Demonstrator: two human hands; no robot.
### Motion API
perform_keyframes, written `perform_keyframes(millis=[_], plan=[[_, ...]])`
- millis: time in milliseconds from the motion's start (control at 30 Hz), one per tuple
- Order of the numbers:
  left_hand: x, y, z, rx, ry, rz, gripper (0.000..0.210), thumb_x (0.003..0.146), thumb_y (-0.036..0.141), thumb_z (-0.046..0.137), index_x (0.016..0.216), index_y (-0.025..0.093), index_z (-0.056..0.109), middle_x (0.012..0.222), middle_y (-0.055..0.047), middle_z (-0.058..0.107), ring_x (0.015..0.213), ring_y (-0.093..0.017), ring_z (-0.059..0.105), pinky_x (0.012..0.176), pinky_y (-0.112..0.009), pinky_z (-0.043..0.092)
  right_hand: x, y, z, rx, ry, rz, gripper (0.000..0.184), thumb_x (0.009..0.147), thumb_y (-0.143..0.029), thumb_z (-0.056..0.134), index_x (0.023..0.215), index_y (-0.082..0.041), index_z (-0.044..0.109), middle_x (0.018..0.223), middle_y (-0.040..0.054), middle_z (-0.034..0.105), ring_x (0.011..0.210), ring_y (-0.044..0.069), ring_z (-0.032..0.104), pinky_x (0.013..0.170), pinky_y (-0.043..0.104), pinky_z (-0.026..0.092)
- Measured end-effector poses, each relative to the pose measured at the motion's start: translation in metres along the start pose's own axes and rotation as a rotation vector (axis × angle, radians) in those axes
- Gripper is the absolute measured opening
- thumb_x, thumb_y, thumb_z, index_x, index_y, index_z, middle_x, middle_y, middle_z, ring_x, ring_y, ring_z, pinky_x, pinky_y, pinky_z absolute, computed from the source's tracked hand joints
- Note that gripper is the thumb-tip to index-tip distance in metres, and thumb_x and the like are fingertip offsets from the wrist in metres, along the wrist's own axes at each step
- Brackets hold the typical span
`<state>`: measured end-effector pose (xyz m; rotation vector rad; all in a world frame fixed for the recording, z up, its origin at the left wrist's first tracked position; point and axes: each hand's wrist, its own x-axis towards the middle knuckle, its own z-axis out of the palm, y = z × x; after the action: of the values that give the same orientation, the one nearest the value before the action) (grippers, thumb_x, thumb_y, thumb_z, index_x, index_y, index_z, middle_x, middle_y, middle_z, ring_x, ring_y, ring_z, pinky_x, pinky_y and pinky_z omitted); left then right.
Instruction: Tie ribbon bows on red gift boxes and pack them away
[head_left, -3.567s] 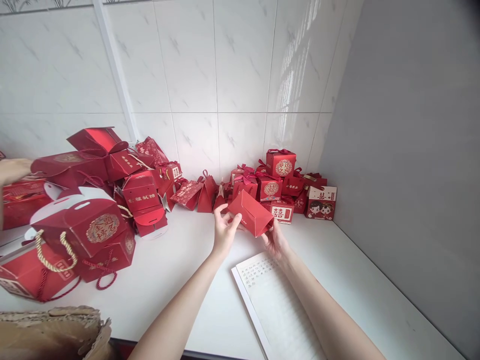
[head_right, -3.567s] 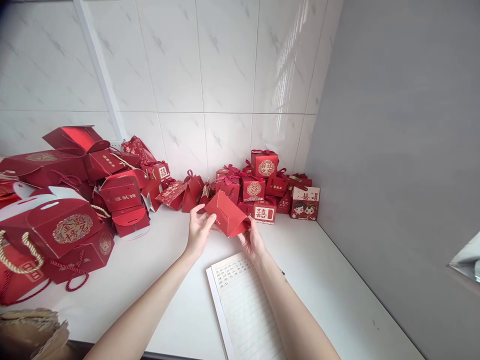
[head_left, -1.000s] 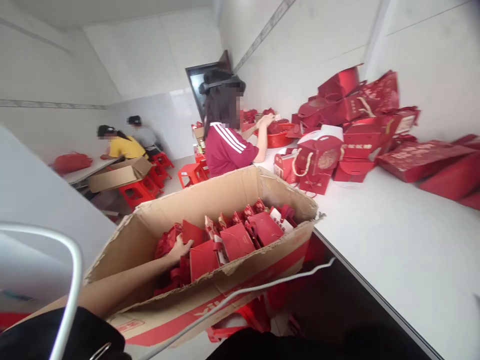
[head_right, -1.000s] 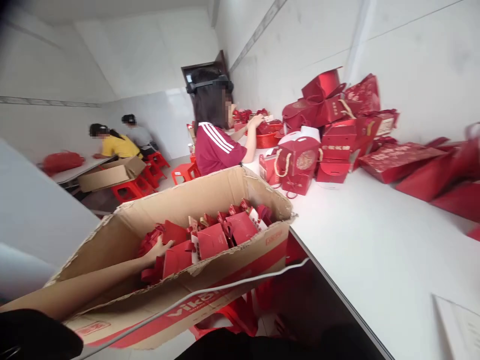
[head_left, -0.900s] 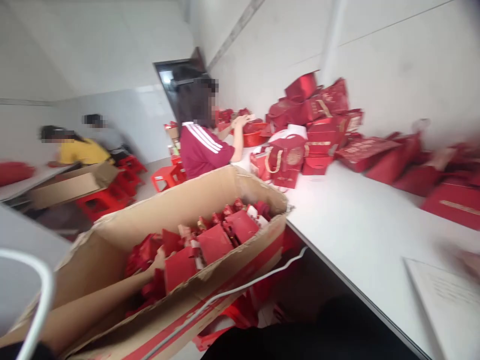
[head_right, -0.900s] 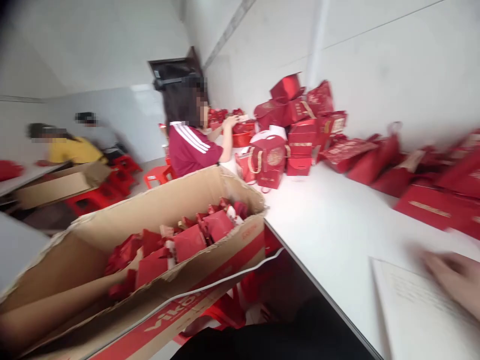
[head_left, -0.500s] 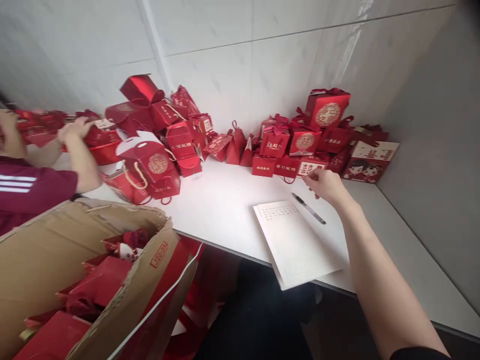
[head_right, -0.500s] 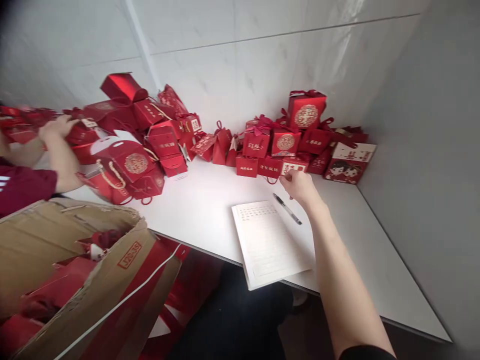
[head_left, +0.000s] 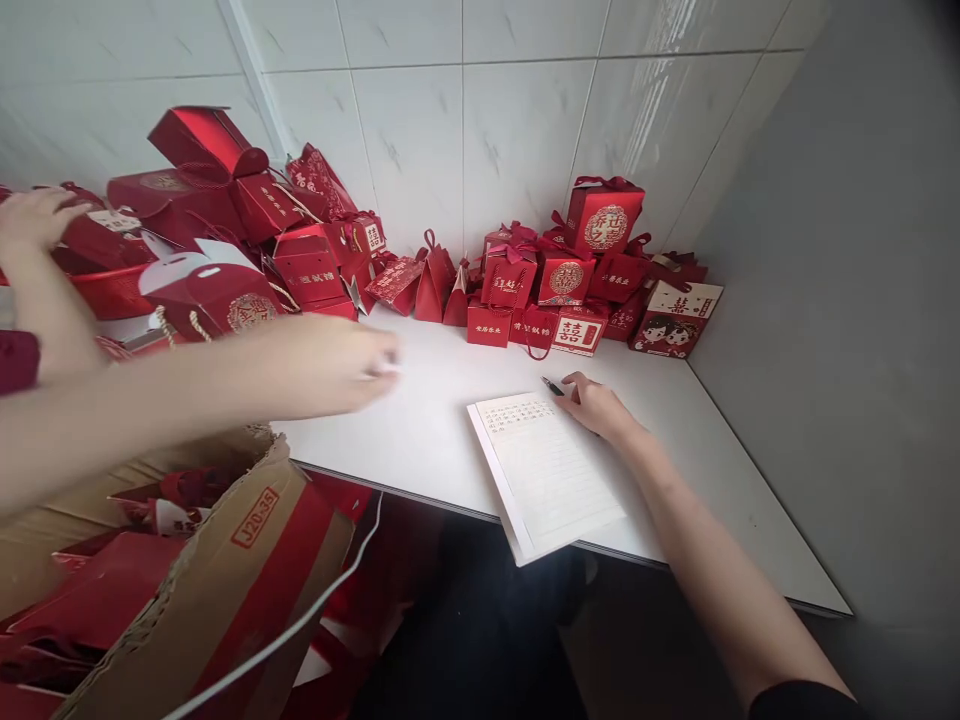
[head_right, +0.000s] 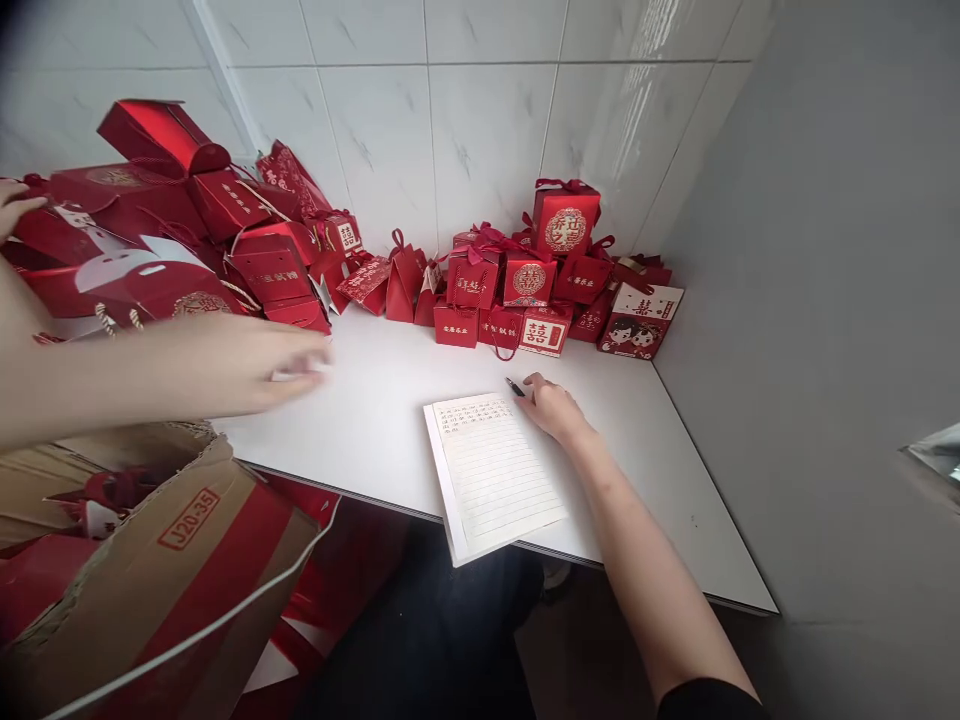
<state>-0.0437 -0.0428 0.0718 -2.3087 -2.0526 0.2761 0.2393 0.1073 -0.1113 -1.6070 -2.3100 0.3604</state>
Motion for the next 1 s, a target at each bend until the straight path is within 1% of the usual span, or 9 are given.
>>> perform_keyframes(millis=[133,233,333,433,500,600,700,867,1000], plan=[[0.094,0.059,0.05,-0.147,0.042,0.281,0.021,0.078,0.027,0.049,0.085,0.015,0.065,0.09,-0.011,0.066,0.088,-0.026,0.061,0.074,-0.035,0.044,-0.001,0.003,0.0,0.033,0.024,-0.054,0.046,0.078,-0.018,0.044,0.124,-0.015,0.044,0.066,0.0012,0.059,0.067,0.02,0.058,0.065,0.027,0.041],[0.147,0.089,0.091,-0.373,0.14,0.282,0.023,0.081,0.028,0.046,0.088,0.013,0.063,0.096,-0.012,0.065,0.092,-0.025,0.06,0.077,-0.035,0.044,0.0,0.003,-0.007,0.307,0.137,0.004,0.038,0.075,-0.021,0.041,0.11,-0.015,0.055,0.056,-0.0016,0.053,0.056,0.018,0.054,0.062,0.028,0.042],[0.167,0.094,0.123,-0.497,0.185,0.264,0.028,0.086,0.032,0.039,0.092,0.014,0.06,0.095,-0.01,0.065,0.086,-0.021,0.061,0.072,-0.031,0.045,-0.004,-0.007,-0.02,0.898,0.142,0.067,0.025,0.069,-0.028,0.045,0.083,-0.015,0.061,0.053,-0.0003,0.054,0.051,0.016,0.052,0.058,0.029,0.045],[0.169,0.088,0.143,-0.677,0.185,0.25,0.031,0.088,0.039,0.037,0.09,0.016,0.058,0.083,-0.005,0.065,0.073,-0.016,0.059,0.063,-0.026,0.044,-0.013,-0.027,-0.029,1.371,-0.063,0.064,0.022,0.06,-0.028,0.058,0.079,-0.016,0.058,0.06,0.0026,0.063,0.055,0.016,0.058,0.058,0.029,0.049],[0.171,0.085,0.151,-0.8,0.165,0.268,0.029,0.084,0.043,0.042,0.087,0.018,0.058,0.077,-0.001,0.064,0.068,-0.014,0.058,0.062,-0.025,0.043,-0.02,-0.041,-0.027,1.477,-0.212,0.08,0.023,0.061,-0.028,0.066,0.078,-0.017,0.055,0.062,0.0025,0.065,0.053,0.015,0.059,0.054,0.026,0.049],[0.175,0.084,0.158,-0.784,0.179,0.398,0.023,0.077,0.041,0.053,0.078,0.019,0.059,0.077,0.001,0.062,0.073,-0.014,0.056,0.071,-0.028,0.041,-0.028,-0.058,-0.012,1.495,-0.322,0.09,0.026,0.073,-0.037,0.066,0.075,-0.019,0.047,0.048,-0.0022,0.059,0.037,0.01,0.049,0.04,0.021,0.039],[0.18,0.083,0.162,-0.715,0.203,0.504,0.019,0.077,0.037,0.054,0.076,0.019,0.059,0.079,0.0,0.061,0.079,-0.015,0.055,0.078,-0.031,0.037,-0.031,-0.066,0.008,1.435,-0.292,0.097,0.029,0.081,-0.045,0.059,0.079,-0.021,0.043,0.037,-0.0082,0.048,0.029,0.007,0.035,0.036,0.019,0.029],[0.183,0.083,0.168,-0.729,0.22,0.543,0.017,0.077,0.035,0.056,0.08,0.018,0.059,0.081,0.0,0.061,0.081,-0.015,0.054,0.079,-0.031,0.033,-0.033,-0.07,0.025,1.168,-0.003,0.129,0.032,0.077,-0.038,0.061,0.07,-0.022,0.035,0.049,-0.0093,0.041,0.039,0.006,0.034,0.039,0.018,0.027],[0.184,0.084,0.169,-0.733,0.233,0.551,0.012,0.077,0.03,0.058,0.079,0.018,0.06,0.081,0.0,0.061,0.079,-0.015,0.054,0.078,-0.03,0.032,-0.034,-0.072,0.028,0.881,0.149,0.064,0.019,0.076,-0.032,0.061,0.074,-0.021,0.045,0.061,-0.0057,0.046,0.046,0.006,0.038,0.042,0.02,0.031]])
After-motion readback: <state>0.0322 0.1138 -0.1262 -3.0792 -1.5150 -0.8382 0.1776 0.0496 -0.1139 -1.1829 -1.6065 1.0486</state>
